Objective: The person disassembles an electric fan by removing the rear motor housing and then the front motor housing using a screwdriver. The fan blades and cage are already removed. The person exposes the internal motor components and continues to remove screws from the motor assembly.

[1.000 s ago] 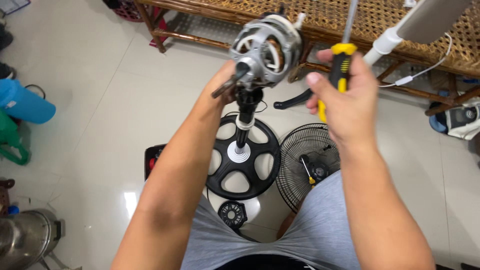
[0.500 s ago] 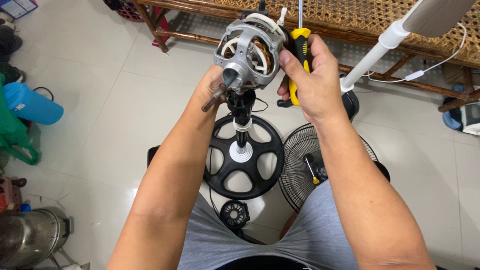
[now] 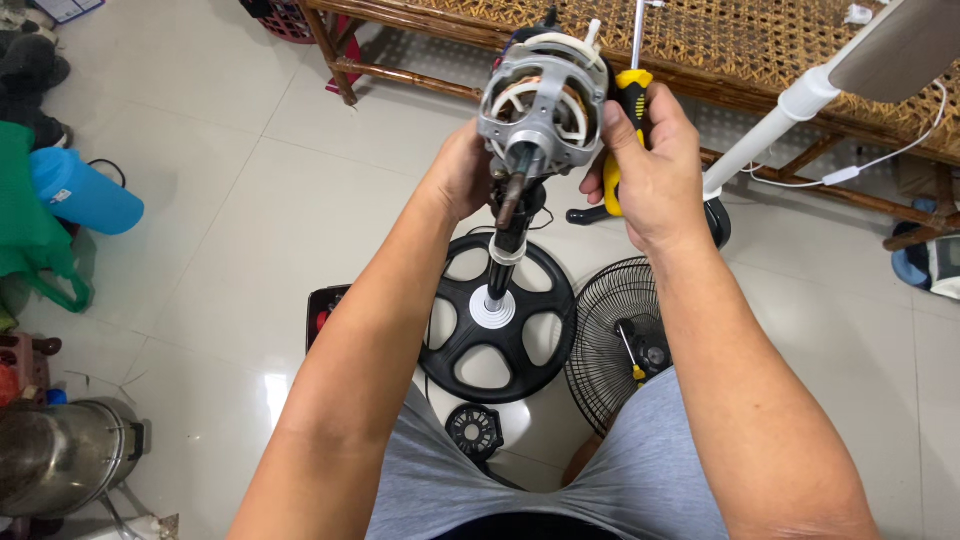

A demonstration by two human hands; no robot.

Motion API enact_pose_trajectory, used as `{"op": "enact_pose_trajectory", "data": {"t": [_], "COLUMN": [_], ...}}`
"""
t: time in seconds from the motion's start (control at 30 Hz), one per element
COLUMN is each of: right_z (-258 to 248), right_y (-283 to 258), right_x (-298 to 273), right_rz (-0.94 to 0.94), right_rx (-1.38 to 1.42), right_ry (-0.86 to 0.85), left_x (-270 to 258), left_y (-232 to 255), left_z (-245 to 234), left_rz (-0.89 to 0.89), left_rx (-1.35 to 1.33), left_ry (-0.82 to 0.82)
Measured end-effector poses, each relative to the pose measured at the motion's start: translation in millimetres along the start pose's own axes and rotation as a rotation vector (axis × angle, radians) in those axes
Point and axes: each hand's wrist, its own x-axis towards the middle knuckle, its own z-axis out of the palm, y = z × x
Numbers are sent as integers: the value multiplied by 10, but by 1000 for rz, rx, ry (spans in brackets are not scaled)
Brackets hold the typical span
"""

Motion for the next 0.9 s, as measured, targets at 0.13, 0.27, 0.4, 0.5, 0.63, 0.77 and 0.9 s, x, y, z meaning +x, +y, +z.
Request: {"op": "enact_pose_trajectory", "data": {"t": [0.13,0.27,0.4,0.5,0.63,0.77,0.9], "right_z": [-25,-240,-575,-706,-740,-686,-622], "right_y": [18,19,80,262,501,537,391], "right_x": [-10,-178,-588,-943,-1481,-1823,-1913], "right_rz": [-1,20,103,277,582,616,592], "right_rx": [-22,-83,-120,-155,-212,-270,-400], "right_ry": [20,95,206,266,159,20,4], "left_x": [-103,-367,-989,-1408,-1613,-1623,-1561], "left_y": [5,14,-75,-294,-511,-563,-483], "left_z": [-52,-214,-422,-403,-226,57,328], "left_rz": [97,301,260,360,324,380,409], "left_rx": [57,308,509,599,527,670,701], "left_ry": [69,289,455,450,405,357,369]}}
